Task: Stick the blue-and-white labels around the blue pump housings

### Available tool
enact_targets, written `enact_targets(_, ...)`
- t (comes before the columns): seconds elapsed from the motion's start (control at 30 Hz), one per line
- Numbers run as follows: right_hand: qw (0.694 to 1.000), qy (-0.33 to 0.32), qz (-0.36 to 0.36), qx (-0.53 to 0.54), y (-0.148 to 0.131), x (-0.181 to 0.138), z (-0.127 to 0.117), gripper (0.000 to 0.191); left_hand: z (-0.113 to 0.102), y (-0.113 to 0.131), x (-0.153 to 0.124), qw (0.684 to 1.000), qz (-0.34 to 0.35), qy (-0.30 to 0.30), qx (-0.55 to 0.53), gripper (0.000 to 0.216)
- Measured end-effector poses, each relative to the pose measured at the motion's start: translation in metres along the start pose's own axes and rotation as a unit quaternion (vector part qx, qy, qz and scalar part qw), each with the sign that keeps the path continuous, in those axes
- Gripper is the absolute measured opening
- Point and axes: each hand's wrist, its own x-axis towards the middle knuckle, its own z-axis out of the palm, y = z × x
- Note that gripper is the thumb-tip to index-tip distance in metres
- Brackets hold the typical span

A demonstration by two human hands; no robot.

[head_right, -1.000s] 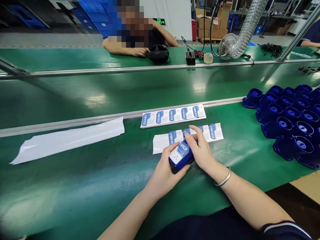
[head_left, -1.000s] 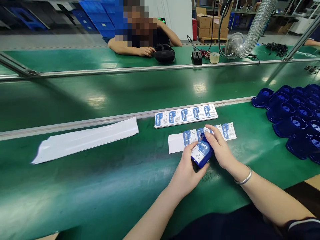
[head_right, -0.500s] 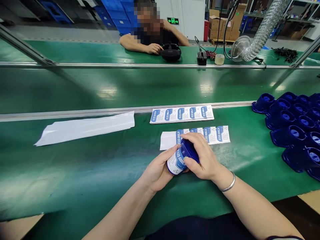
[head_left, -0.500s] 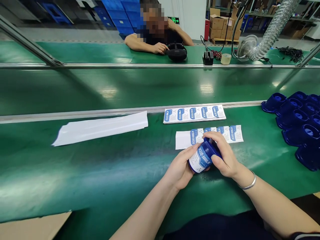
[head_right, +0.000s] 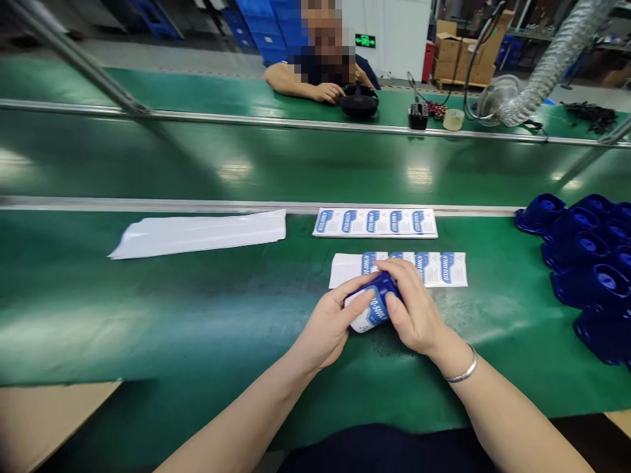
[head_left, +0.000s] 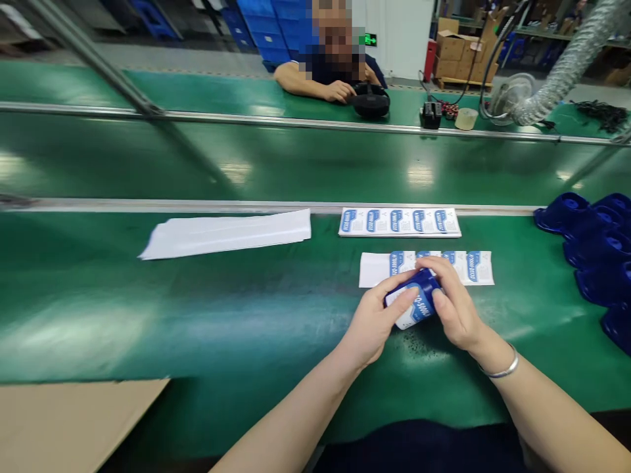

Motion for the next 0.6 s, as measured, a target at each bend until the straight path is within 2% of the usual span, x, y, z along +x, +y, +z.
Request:
enact_targets(0.1,0.999,0.022,0.039,0.000,0.003,-0.009,-0.001,0.043,0.002,-0.005,-0.004,0.993,0.065,-0.016,0.097,0.043)
enact_targets(0.23,0.988,0.072,0.135,-0.023,0.008,-0.019,-0.007,0.041,0.002,-0.023,0.000,0.960,0.170,-0.054,0.217,0.077)
enact_targets(0.37,0.981,0.074,0.170,-0.056,0.017,-0.023,-0.010,0.051,-0.003,-0.030,0.007,0.932,0.204,-0.086,0.286,0.095)
enact_targets(0.47,0.979,0.131,0.147,-0.047,0.029,-0.022,-0.002,0.061,-0.004,-0.018,0.004,0.937,0.171,-0.116,0.282,0.098)
enact_targets(0.53,0.976,0.169,0.122,-0.054,0.038,-0.021,0.007,0.066,-0.003,-0.013,0.002,0.968,0.102,-0.119,0.194,0.088)
enact_targets(0.6,0.978,0.173,0.091,-0.078,0.043,-0.020,0.017,0.071,-0.001,-0.016,0.003,0.994,0.009,-0.092,0.054,0.072)
